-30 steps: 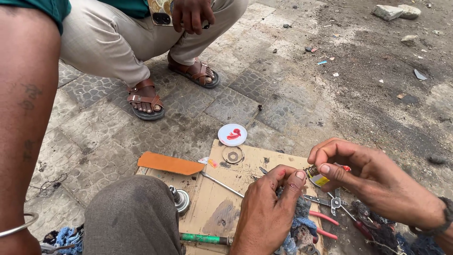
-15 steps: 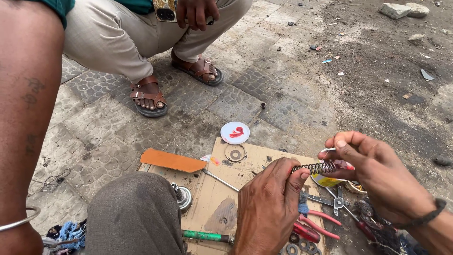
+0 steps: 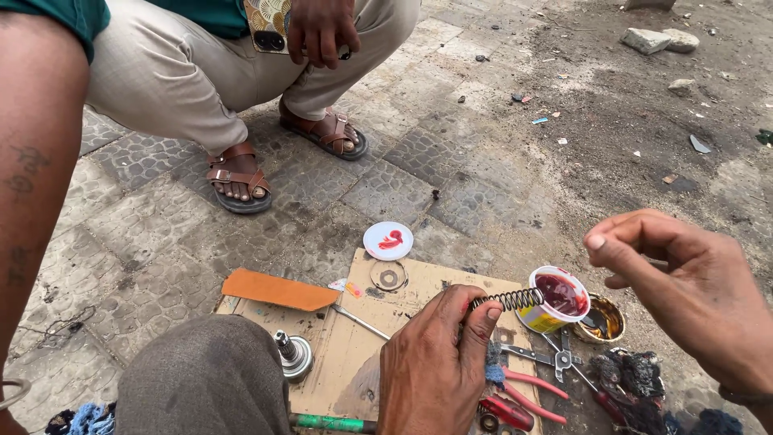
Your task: The person cleans CV joint parts with rags, then packs red grease by hand into the joint housing, working it around the interior. The person fits a spring, seats the joint cage, and presses the assembled joint onto the axle shaft while a second person steadies the parts.
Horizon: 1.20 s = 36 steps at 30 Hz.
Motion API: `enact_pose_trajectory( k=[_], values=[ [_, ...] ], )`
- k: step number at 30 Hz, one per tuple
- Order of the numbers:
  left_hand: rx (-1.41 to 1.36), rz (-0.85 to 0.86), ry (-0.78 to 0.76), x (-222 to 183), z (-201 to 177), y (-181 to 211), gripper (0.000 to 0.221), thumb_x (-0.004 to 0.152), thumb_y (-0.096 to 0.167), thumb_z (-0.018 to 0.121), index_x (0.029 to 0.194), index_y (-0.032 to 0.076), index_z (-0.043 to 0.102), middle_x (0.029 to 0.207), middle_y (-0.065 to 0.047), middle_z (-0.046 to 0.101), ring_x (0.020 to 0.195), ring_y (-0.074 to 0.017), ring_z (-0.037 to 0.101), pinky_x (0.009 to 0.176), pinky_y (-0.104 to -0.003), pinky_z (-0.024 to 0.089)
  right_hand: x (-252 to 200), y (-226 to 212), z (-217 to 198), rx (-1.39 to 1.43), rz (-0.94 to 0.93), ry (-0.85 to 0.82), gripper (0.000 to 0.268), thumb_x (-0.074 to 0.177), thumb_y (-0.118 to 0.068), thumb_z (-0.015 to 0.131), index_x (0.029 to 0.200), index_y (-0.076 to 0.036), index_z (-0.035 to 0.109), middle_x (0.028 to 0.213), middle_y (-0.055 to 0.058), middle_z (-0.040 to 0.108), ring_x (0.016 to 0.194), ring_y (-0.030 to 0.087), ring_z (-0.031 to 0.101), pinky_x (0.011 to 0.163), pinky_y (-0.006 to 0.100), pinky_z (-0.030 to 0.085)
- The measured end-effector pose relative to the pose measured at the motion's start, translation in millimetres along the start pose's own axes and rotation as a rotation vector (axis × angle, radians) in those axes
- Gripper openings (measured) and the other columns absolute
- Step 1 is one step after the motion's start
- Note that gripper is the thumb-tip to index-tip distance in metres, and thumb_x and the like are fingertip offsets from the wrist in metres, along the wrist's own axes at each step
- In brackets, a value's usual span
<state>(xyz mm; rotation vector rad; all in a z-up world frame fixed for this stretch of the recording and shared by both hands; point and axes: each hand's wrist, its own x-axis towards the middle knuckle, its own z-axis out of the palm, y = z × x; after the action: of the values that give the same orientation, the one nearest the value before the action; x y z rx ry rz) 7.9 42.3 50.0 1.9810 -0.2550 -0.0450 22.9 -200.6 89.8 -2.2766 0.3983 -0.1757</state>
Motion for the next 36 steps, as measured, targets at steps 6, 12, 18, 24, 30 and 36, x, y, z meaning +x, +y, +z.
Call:
enact_pose_trajectory(
  k=[6,12,18,24,30,36],
  values=[
    [-0.024,-0.111,-0.041,0,1,-2,0.036,0.099,0.046,0.05,0.107,0.015,0.067,0.091,-0.009,0.074,0.082,-0.033,0.073,0.07,-0.046,0.054,-2,2,1,0.17,0.19,-0.31,0.04,0.089,-0.015,0.072,0.13,-0.017,0.07,0.122,0.013,0.071,0.098,0.022,0.074,0.081,0.037,0.062],
    [0.065,-0.347,-0.041,6,-19,3,0.045,0.097,0.055,0.049,0.115,0.018,0.066,0.092,-0.015,0.074,0.09,-0.0347,0.071,0.079,-0.049,0.052,-3,20,39,0.281,0.169,-0.482,0.03,0.085,-0.02,0.076,0.109,-0.001,0.078,0.095,0.014,0.083,0.085,0.021,0.081,0.077,0.035,0.065],
    [0.148,-0.655,0.165,4,-47,17,0.042,0.092,0.055,0.063,0.106,0.016,0.07,0.094,-0.012,0.074,0.086,-0.0263,0.073,0.082,-0.045,0.052,3,48,91,-0.094,0.109,-0.568,0.02,0.086,-0.014,0.077,0.103,-0.004,0.079,0.086,0.008,0.083,0.082,0.012,0.076,0.078,0.028,0.061],
    [-0.352,-0.412,0.043,-3,-28,-24,0.04,0.084,0.045,0.075,0.092,0.006,0.073,0.083,-0.008,0.077,0.077,-0.0142,0.069,0.077,-0.033,0.056,-20,78,124,0.167,0.056,-1.053,0.06,0.083,-0.01,0.082,0.134,-0.027,0.055,0.117,0.005,0.076,0.103,0.01,0.076,0.087,0.028,0.063],
    [-0.691,-0.407,-0.004,-5,-46,-21,0.035,0.085,0.037,0.075,0.093,0.002,0.072,0.082,-0.003,0.072,0.074,-0.0065,0.06,0.071,-0.025,0.052,-61,17,137,0.17,-0.208,-1.458,0.022,0.097,-0.016,0.072,0.114,-0.003,0.073,0.108,0.007,0.076,0.105,0.013,0.071,0.093,0.03,0.057],
    [-0.599,-0.415,0.238,-5,-74,-21,0.032,0.085,0.033,0.074,0.094,0.002,0.073,0.073,-0.002,0.064,0.066,-0.0073,0.054,0.06,-0.025,0.046,-37,5,118,0.435,0.115,-1.456,0.02,0.098,-0.007,0.07,0.115,0.001,0.065,0.109,0.011,0.074,0.102,0.014,0.071,0.089,0.03,0.059]
  ],
)
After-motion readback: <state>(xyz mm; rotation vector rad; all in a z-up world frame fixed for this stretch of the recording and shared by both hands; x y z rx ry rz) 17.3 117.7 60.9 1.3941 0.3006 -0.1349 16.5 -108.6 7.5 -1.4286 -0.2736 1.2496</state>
